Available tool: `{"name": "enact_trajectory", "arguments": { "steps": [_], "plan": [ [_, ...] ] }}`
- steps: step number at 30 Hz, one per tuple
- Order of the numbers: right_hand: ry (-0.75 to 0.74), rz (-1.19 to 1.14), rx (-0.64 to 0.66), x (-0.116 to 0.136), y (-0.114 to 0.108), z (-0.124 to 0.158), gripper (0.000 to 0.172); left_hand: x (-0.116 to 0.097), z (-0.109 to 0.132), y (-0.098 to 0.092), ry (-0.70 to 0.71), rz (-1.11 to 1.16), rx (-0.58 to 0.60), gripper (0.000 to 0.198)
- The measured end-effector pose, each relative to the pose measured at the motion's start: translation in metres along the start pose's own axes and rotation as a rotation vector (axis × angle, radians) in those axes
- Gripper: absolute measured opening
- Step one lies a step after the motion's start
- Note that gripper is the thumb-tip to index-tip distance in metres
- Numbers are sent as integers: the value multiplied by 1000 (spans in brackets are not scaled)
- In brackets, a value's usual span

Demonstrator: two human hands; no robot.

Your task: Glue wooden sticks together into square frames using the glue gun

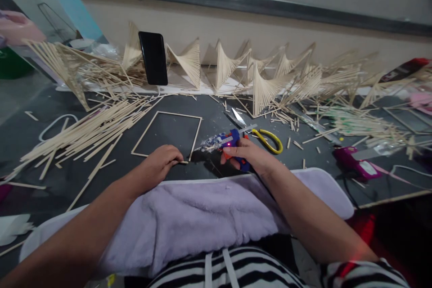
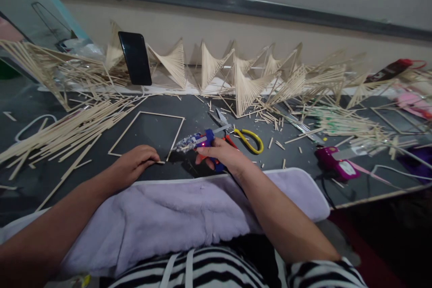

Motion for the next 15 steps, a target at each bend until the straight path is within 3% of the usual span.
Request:
{"name": "enact_trajectory", "arguments": {
  "steps": [8,15],
  "plan": [
    [127,-21,-181,-3,-43,-9,26,-1,0,0,18,3,-16,19],
    [206,-184,-206,-6,-44,-16,13,6,1,4,22,2,-4,18]
  ]
}}
Point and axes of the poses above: each hand's wrist, its own z-axis away from the middle knuckle, its own y-axis out of the palm, x = y × z, the point moved 6 cm from there along -z, towards the middle knuckle
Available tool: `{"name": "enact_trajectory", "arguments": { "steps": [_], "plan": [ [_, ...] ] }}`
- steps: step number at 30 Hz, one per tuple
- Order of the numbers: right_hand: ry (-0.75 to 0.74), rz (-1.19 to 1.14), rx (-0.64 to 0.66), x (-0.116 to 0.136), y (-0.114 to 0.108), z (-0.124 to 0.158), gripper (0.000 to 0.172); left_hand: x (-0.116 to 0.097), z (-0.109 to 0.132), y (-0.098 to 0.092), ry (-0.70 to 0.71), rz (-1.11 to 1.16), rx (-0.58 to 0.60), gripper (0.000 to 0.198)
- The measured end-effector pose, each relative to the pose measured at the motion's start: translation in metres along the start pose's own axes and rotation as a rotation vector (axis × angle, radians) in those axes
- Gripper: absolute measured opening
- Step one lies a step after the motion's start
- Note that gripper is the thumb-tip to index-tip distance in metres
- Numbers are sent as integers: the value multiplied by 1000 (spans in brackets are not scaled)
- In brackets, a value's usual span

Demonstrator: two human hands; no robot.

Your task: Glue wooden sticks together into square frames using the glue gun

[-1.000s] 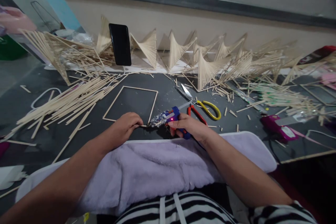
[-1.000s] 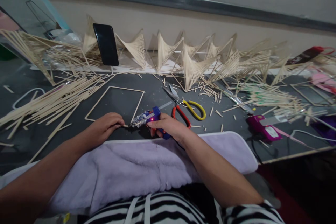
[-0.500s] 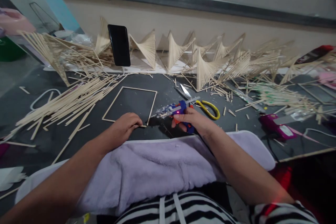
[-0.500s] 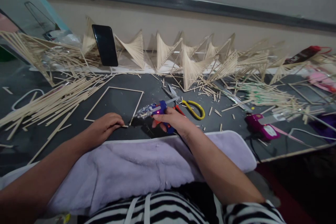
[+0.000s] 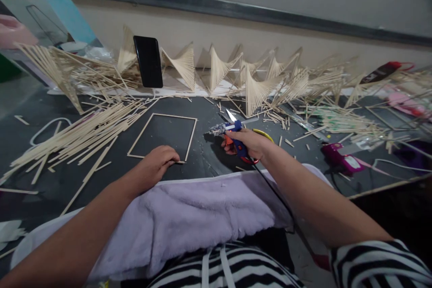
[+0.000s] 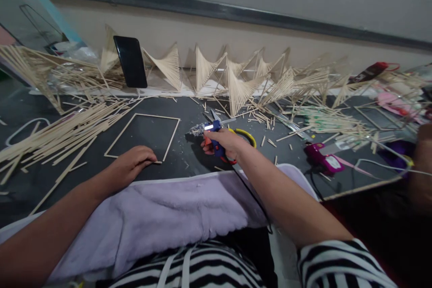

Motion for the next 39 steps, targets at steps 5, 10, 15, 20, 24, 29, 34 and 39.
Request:
{"name": "enact_trajectory", "arguments": {
  "steps": [5,10,15,20,24,29,34,39],
  "plan": [
    [112,-151,21,0,10,4,19,-2,0,0,-1,-7,18,18],
    [131,-219,37,-2,13,5,22,-4,-1,0,10,-11,8,17],
    [189,-211,59,-1,7,11,32,-4,-2,1,10,-22,12,18],
    [128,-344,66,1,13,10,32,-5,-3,1,3,-21,15,18],
    [15,-373,163,2,36,0,13,-6,-4,1,6,-22,3,19],
    [-108,-229,346,4,71,-14,14,-6,-3,0,25,-26,-12,18],
    [-126,-171,403,-3,84,-29,19,-6,-4,-1,13,-15,-20,18],
    [-118,-184,390,-8,83,-35,21,-6,-5,2,-22,-35,26,19]
  ]
}}
Point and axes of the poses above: each hand's wrist, its own z-axis away from the middle knuckle, its own y-axis out of the palm, x = y × z, the point moved 6 cm from there along -z, towards the middle knuckle
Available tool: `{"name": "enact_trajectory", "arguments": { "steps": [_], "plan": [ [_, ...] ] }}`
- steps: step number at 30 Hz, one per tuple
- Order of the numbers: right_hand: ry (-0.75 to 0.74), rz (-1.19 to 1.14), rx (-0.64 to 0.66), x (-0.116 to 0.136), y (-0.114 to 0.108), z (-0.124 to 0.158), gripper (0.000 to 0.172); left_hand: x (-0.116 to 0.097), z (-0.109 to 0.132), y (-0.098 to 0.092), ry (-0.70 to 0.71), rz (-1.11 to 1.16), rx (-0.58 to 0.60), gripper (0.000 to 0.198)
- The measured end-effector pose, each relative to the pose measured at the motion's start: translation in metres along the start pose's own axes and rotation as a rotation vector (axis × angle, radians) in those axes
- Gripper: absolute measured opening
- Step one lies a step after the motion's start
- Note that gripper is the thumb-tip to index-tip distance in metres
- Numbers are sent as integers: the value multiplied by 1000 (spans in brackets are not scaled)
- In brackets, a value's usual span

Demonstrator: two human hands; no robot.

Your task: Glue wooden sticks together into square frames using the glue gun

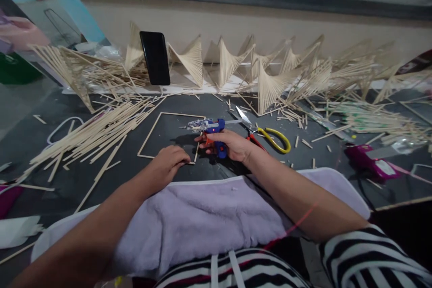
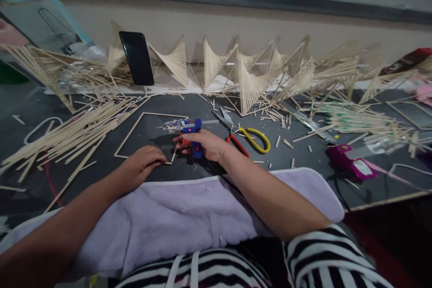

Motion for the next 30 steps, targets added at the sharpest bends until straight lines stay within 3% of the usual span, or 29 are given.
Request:
{"name": "enact_trajectory", "arguments": {
  "steps": [30],
  "plan": [
    [43,-77,-17,-3,1,-2,20,2,1,1,-75,0,-20,19]
  ]
}}
Point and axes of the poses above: each hand's wrist, its own z-axis away from the middle knuckle, its own y-axis out of the palm, x = y × z, the point moved 6 cm from there along -z, towards the middle knuckle
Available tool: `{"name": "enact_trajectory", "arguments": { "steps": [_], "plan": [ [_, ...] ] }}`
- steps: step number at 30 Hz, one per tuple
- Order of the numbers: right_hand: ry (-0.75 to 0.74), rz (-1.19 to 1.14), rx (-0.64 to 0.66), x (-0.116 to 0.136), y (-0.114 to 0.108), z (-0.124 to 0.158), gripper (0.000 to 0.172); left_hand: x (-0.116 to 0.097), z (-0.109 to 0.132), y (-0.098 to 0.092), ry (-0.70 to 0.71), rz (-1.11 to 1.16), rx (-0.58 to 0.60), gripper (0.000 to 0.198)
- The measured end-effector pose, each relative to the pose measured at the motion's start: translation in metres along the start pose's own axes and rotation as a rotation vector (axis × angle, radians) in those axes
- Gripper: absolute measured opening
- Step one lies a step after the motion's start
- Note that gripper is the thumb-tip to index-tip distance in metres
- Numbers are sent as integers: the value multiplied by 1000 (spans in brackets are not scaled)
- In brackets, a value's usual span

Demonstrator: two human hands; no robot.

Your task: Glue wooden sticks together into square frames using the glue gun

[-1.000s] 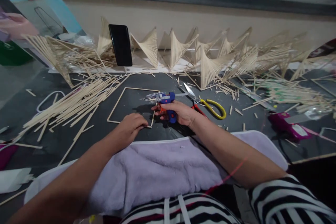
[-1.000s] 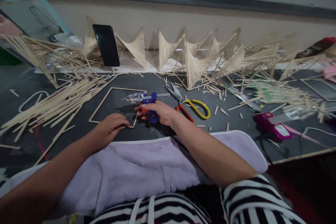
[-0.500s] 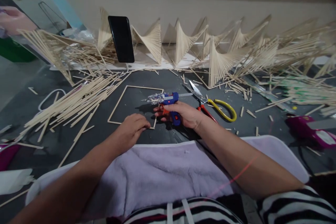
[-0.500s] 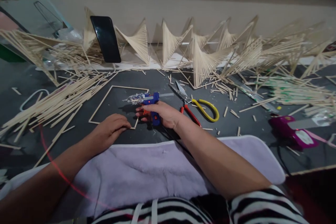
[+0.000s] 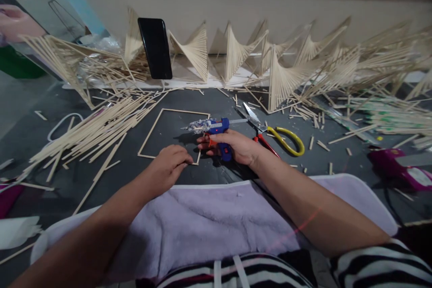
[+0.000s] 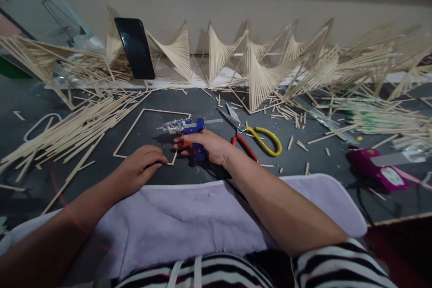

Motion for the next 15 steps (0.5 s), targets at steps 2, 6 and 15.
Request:
{"name": "enact_trajectory", "arguments": {
  "steps": [2,6,15],
  "plan": [
    [5,8,-4,0,0,0,20,0,0,0,-5,4,-3,19],
    [3,17,-2,0,1,0,21,0,-1,0,-11,12,6,19],
    [4,16,-17,0,2,1,21,0,-2,-1,-12,16,-10,18]
  ]
}}
Point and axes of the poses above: each hand's wrist, its own z-axis away from the middle knuckle, its own y-axis out of the palm, x = y × z, the point moved 6 cm from there along -z, towards the middle knuckle
